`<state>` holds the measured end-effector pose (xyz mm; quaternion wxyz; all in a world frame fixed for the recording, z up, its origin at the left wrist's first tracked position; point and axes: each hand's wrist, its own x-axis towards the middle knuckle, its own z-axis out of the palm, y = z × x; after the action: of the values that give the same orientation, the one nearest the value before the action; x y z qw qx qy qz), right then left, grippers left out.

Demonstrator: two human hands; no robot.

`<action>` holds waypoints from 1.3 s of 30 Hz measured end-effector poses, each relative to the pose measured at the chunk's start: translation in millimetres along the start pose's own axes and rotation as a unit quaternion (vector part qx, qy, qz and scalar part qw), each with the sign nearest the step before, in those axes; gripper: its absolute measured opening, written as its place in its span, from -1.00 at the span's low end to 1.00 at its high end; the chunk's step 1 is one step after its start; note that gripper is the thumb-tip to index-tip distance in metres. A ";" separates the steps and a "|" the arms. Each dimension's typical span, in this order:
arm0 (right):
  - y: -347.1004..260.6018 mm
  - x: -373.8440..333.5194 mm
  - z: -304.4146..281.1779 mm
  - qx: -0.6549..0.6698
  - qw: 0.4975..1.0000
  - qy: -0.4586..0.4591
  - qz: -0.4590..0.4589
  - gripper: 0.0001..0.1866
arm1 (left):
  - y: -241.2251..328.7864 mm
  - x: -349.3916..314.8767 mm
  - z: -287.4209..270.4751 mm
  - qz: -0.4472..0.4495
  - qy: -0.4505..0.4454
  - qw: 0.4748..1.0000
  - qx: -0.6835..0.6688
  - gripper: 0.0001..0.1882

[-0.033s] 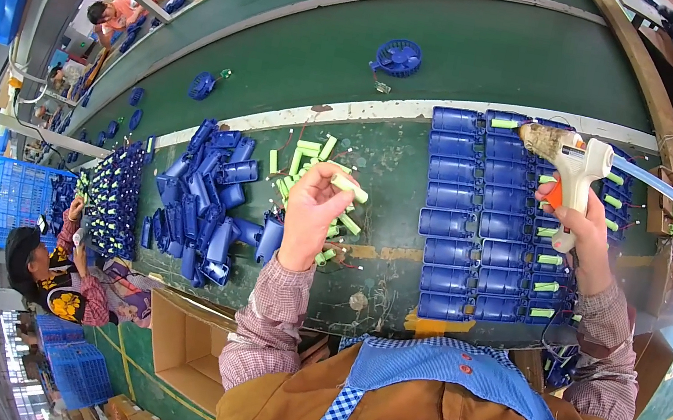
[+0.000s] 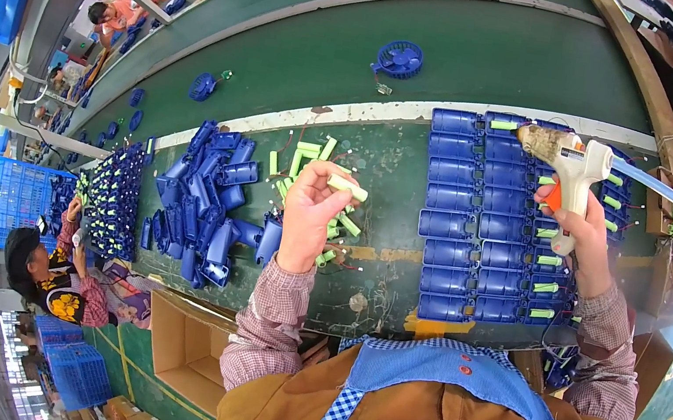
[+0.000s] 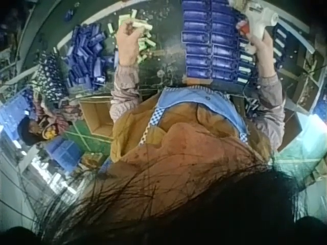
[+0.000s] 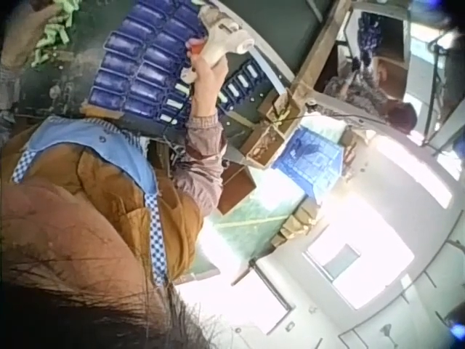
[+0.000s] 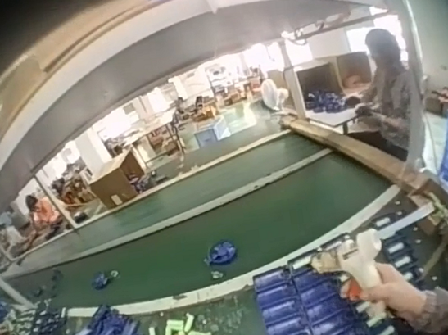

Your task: Glue small green electronic components into blue plastic housings at an assembly line.

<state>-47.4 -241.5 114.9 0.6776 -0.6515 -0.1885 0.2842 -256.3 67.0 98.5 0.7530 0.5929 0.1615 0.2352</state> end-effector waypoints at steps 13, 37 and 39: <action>-19.0 -29.4 48.3 0.178 0.973 -0.149 -0.007 -0.37 | -31.1 -6.7 86.2 -0.157 -0.148 0.935 -0.281 -0.83; 15.0 -15.3 4.9 0.101 0.994 0.037 0.033 -0.52 | -83.7 -8.9 106.3 -0.211 -0.183 0.959 -0.052 -0.84; 27.4 -8.5 -0.8 0.038 0.997 0.023 0.062 -0.50 | -79.8 0.1 101.0 -0.202 -0.171 0.963 -0.047 -0.78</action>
<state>-57.3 -247.8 88.7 0.6873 -0.6417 -0.1213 0.3180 -190.5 -30.3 45.9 0.8284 0.5430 0.1361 -0.0193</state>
